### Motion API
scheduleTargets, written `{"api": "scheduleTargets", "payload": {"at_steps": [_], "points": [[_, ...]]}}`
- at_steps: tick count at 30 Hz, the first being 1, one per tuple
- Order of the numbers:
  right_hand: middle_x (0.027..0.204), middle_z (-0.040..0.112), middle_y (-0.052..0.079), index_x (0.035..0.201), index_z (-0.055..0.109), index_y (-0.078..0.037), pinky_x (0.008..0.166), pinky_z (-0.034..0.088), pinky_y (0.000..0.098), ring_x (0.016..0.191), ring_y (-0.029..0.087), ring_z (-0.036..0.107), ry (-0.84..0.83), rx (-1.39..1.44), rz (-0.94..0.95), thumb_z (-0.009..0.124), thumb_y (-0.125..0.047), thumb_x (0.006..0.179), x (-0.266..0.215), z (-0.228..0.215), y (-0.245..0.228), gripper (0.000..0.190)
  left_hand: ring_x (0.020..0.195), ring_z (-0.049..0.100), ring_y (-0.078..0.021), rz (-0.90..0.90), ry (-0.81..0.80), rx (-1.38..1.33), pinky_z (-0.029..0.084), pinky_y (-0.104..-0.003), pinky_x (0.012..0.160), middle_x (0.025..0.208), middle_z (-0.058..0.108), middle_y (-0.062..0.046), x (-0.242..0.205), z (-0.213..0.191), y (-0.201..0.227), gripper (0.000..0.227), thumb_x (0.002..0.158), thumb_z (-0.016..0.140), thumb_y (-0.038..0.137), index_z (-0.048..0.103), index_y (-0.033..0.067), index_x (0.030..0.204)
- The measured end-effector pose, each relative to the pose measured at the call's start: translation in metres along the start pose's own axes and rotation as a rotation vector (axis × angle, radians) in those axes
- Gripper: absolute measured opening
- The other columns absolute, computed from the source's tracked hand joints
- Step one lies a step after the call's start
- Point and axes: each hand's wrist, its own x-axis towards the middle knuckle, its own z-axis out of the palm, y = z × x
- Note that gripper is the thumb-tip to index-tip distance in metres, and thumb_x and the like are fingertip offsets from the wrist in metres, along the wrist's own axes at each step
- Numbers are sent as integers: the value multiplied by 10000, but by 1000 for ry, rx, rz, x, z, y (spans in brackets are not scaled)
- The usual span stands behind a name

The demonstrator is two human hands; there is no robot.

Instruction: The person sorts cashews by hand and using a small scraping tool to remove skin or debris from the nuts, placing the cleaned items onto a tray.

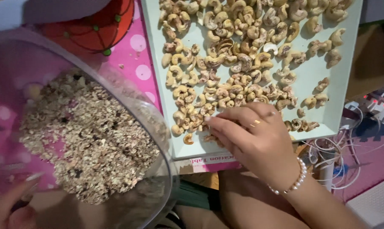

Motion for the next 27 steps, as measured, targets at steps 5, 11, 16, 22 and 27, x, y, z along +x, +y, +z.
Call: {"api": "scheduleTargets", "payload": {"at_steps": [5, 11, 16, 22, 27], "points": [[1080, 701, 47, 1157, 751, -194, 733, 466, 434, 870, 279, 569, -121, -202, -73, 769, -122, 956, 11, 2, -2, 214, 843, 847, -294, -138, 33, 146, 572, -370, 765, 1009, 860, -72, -75, -51, 250, 715, 776, 650, 359, 583, 501, 1474], [1042, 668, 131, 1002, 719, -141, 570, 489, 434, 784, 324, 569, -131, -221, -32, 847, -116, 872, 11, 13, -1, 184, 650, 474, -271, 434, 909, 192, 377, -436, 889, 759, 627, -11, -107, -59, 349, 409, 1093, 548, 270, 893, 168, 1286], [986, 745, 117, 1103, 663, 12, 763, 646, 247, 854, 164, 744, 10, 486, 589, 634, 19, 1001, 19, -33, -51, 107, 587, 376, -186, 653, 1032, 184, 381, -406, 862, 671, 582, 43, -99, -67, 367, 337, 1115, 566, 318, 872, 182, 1156], [931, 718, 118, 1010, 653, -52, 854, 666, 355, 971, 226, 767, 82, 1044, 724, 574, -49, 1035, 6, -44, -80, 83, 564, 395, -135, 730, 1121, -49, 379, -394, 806, 671, 662, 31, -91, -55, 382, 381, 1083, 536, 357, 848, 140, 1111], [1011, 717, 228, 1015, 665, -12, 649, 621, 367, 723, 278, 705, 88, 1386, 624, 618, -30, 1002, 11, -38, -99, 52, 586, 503, -173, 861, 947, -251, 342, -403, 817, 765, 686, 0, -109, -65, 393, 285, 1063, 547, 248, 776, 97, 1141]]}}
